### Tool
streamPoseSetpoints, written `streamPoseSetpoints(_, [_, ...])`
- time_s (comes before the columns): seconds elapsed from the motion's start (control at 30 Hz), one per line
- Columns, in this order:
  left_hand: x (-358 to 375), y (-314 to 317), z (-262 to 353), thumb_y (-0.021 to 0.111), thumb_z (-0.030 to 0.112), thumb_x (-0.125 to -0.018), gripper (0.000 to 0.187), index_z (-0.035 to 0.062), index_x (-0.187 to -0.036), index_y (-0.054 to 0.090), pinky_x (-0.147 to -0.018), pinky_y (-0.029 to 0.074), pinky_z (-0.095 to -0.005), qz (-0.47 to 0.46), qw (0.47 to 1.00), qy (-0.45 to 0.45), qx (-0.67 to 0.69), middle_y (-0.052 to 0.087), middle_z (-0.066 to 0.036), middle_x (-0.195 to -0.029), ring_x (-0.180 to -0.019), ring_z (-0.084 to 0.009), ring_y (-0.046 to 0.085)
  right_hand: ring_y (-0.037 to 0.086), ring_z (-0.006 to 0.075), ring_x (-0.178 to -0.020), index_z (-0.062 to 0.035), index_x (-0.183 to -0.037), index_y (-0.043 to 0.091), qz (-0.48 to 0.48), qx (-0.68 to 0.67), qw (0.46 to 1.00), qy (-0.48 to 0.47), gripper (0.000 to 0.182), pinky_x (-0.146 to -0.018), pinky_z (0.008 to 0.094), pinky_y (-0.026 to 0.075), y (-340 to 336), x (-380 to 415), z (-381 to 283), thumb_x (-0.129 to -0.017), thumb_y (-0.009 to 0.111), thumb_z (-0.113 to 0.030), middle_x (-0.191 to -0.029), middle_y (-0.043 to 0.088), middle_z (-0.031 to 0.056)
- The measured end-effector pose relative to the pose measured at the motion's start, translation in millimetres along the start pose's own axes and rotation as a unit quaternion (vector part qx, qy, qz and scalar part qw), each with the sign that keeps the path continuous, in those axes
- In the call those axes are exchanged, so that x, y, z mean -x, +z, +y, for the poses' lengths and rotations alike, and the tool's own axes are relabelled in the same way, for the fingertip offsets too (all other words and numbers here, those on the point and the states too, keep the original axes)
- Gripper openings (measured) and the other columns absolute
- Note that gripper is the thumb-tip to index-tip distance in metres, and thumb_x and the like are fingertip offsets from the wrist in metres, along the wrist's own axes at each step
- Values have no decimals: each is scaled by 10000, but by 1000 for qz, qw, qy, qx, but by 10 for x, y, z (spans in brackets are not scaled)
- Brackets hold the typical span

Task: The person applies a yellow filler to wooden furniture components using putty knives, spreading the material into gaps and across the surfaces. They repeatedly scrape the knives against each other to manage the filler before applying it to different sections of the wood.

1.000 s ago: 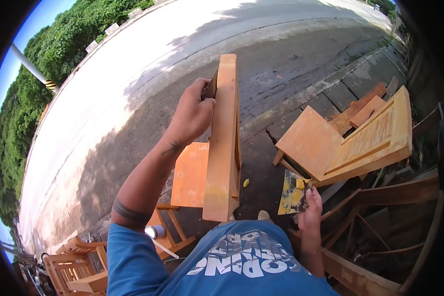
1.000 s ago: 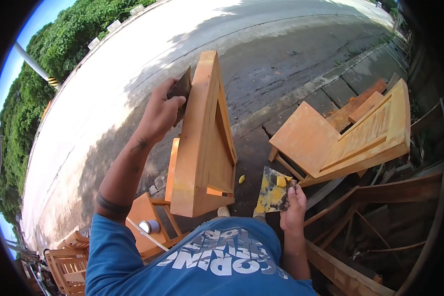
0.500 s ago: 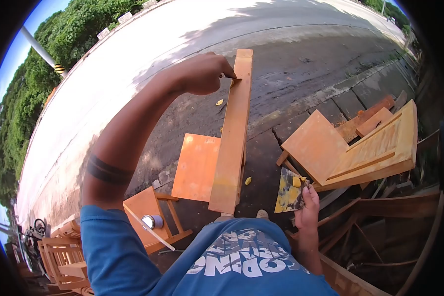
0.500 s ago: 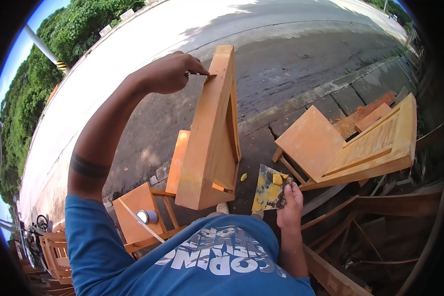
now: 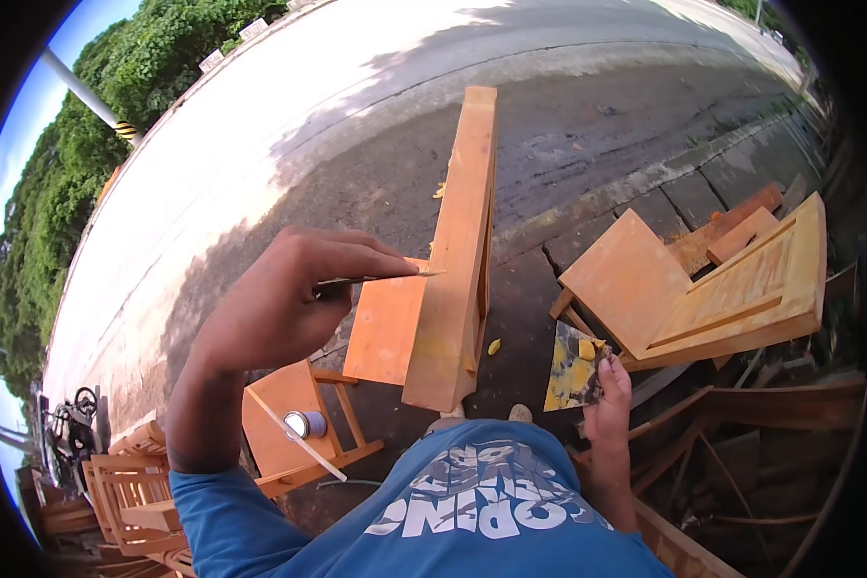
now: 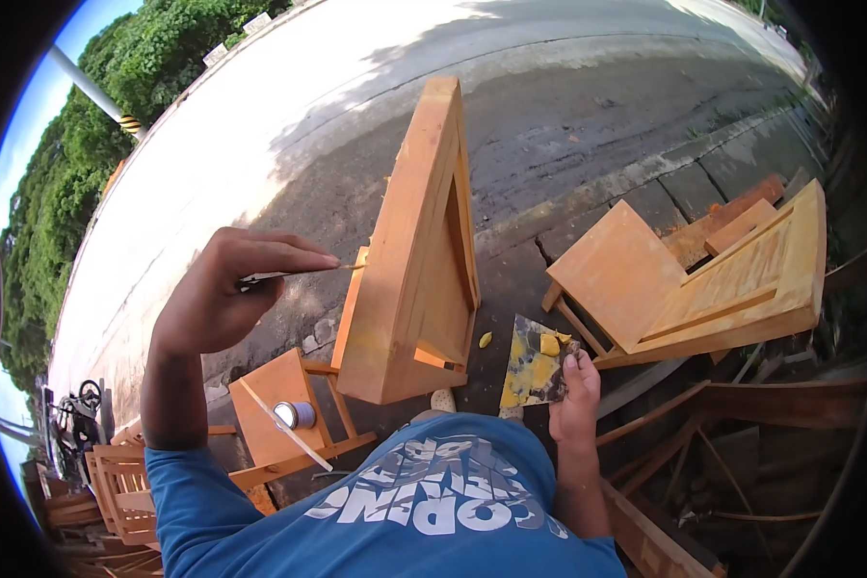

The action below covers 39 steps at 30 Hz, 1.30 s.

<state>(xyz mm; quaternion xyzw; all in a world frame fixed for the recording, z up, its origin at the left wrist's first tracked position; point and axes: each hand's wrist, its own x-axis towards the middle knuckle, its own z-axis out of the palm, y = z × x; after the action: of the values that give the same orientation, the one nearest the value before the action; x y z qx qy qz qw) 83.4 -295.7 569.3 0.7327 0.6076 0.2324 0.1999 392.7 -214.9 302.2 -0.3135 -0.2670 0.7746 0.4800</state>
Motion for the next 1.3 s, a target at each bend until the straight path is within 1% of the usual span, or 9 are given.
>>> streamPoseSetpoints(0.07, [-70,-30,-487,485,-155,-688,464,-9,-1097,648,-816,517,-304,126,953,-132,243,673,-87,-980,-913,-151,636,614,174,-995,27,-1199,475,-16,1,1000,2,284,-870,314,501,-57,9,17,-962,451,-129,-1128,595,109])
streamPoseSetpoints(0.13, [-290,60,-909,531,-104,-732,408,-6,-1114,638,-819,515,-289,181,914,-163,324,665,-98,-1004,-883,-145,632,614,176,-998,29,-1205,473,-22,9,1000,7,291,-871,318,502,-55,6,-27,-963,448,-130,-1133,593,107])
streamPoseSetpoints(0.27, [-730,337,-1456,484,-87,-761,457,19,-1185,617,-846,485,-296,185,903,-105,373,649,-95,-1034,-903,-147,608,618,162,-956,28,-1148,501,5,24,1000,5,241,-853,297,499,67,31,-88,-967,443,-121,-1079,607,100])
streamPoseSetpoints(0.5, [-1272,113,-1520,436,-62,-710,493,40,-1142,653,-824,480,-317,119,961,-57,243,651,-108,-1000,-860,-172,597,614,178,-980,28,-1178,481,9,40,999,-3,262,-865,313,498,118,71,-97,-958,449,-111,-1111,597,107])
streamPoseSetpoints(0.7, [-1074,30,-1363,444,-43,-682,458,6,-1076,673,-770,486,-293,40,982,-30,183,677,-87,-881,-784,-145,599,611,202,-1030,50,-1231,451,2,43,999,-6,345,-907,334,484,96,79,-55,-958,466,-161,-1169,587,135])
streamPoseSetpoints(0.9, [-373,352,-1038,460,-131,-671,447,-10,-1044,676,-835,495,-270,-17,956,-29,292,684,-66,-912,-871,-118,620,606,207,-1043,49,-1245,437,-10,38,999,32,355,-915,338,479,46,4,-27,-958,465,-159,-1182,580,137])
streamPoseSetpoints(1.2, [200,436,-641,501,-164,-668,413,-28,-1016,678,-829,489,-285,-14,924,-27,380,679,-119,-979,-929,-179,639,593,208,-1060,53,-1261,426,-48,30,997,49,349,-913,344,483,117,-99,-58,-960,442,-123,-1188,568,140])
streamPoseSetpoints(1.27, [165,302,-397,494,-162,-683,429,-8,-1046,662,-833,494,-318,83,962,-23,259,668,-145,-1010,-943,-229,650,600,205,-1044,49,-1249,435,-48,24,998,39,339,-901,340,489,68,-75,-37,-959,447,-128,-1174,575,136])
streamPoseSetpoints(1.3, [113,312,-261,499,-153,-694,439,18,-1068,652,-841,492,-338,96,989,12,114,653,-141,-1038,-969,-257,638,604,203,-1036,47,-1243,440,-50,20,998,33,335,-895,338,492,29,-55,-37,-959,450,-130,-1167,578,134])
